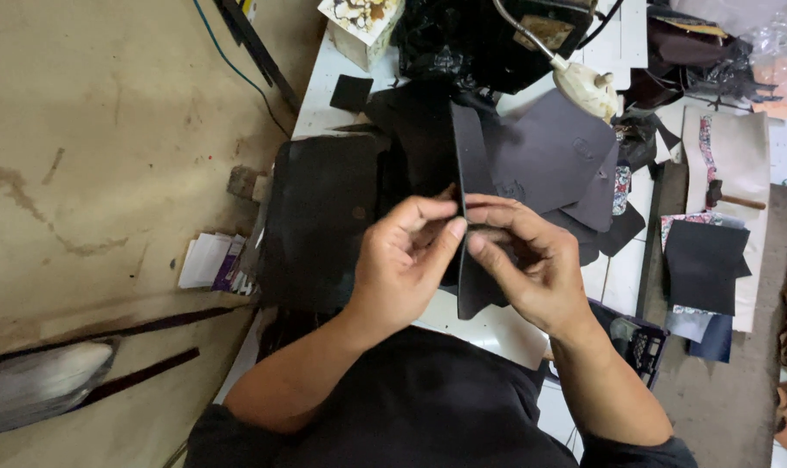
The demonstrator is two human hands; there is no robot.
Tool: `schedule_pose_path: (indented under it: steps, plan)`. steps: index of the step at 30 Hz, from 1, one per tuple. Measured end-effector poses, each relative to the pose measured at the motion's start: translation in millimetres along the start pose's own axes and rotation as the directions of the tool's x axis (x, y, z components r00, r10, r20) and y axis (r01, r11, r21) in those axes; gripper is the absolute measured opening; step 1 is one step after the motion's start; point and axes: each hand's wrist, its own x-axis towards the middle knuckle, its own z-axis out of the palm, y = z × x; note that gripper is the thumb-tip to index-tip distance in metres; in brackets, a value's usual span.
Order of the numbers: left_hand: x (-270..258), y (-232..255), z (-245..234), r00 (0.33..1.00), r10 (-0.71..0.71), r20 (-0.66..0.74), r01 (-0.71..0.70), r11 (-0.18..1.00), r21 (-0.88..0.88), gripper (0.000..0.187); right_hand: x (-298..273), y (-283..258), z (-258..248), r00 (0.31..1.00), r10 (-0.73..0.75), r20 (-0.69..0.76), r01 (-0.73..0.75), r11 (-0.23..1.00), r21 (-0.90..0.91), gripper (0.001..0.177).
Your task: Peeling the protective or adhesive backing off pre-cut leather components in a workshop environment.
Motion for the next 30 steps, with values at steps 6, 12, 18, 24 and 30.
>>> schedule_pose_path:
  steps: [6,12,18,24,30]
  plan:
    - [11.5,8.0,-4.4,0.991,-0.134,0.026,0.136,0.959,-0.248,0.034,-14.4,-9.9,-7.5,0.891,-0.08,0.448,0.227,0.931,-0.287,0.111]
    - [-2.9,35.0,-3.1,0.981,0.024,0.191,-0.03,0.999,0.029,0.058,-15.8,-0.4,-7.3,0.975,-0.22,-0.019,0.209,0.948,-0.241,0.012]
    - [-10.1,23.5,0.4,0.977,0.096,0.189,-0.141,0.96,0.242,0.036,-20.0,8.2,-11.6,0.97,-0.243,0.007,0.24,0.956,-0.171,0.016]
    - [-14.9,14.1,1.8,0.998,0.003,0.059,-0.012,0.989,0.15,0.025,-30.5,2.0,-13.0,0.988,-0.099,0.114,0.105,0.993,-0.048,0.031]
    - [-28.4,13.6,-3.1,0.992,0.09,0.092,-0.113,0.948,0.297,0.014,-32.1,2.8,-2.1,0.997,-0.041,-0.059,0.044,0.998,0.043,0.015]
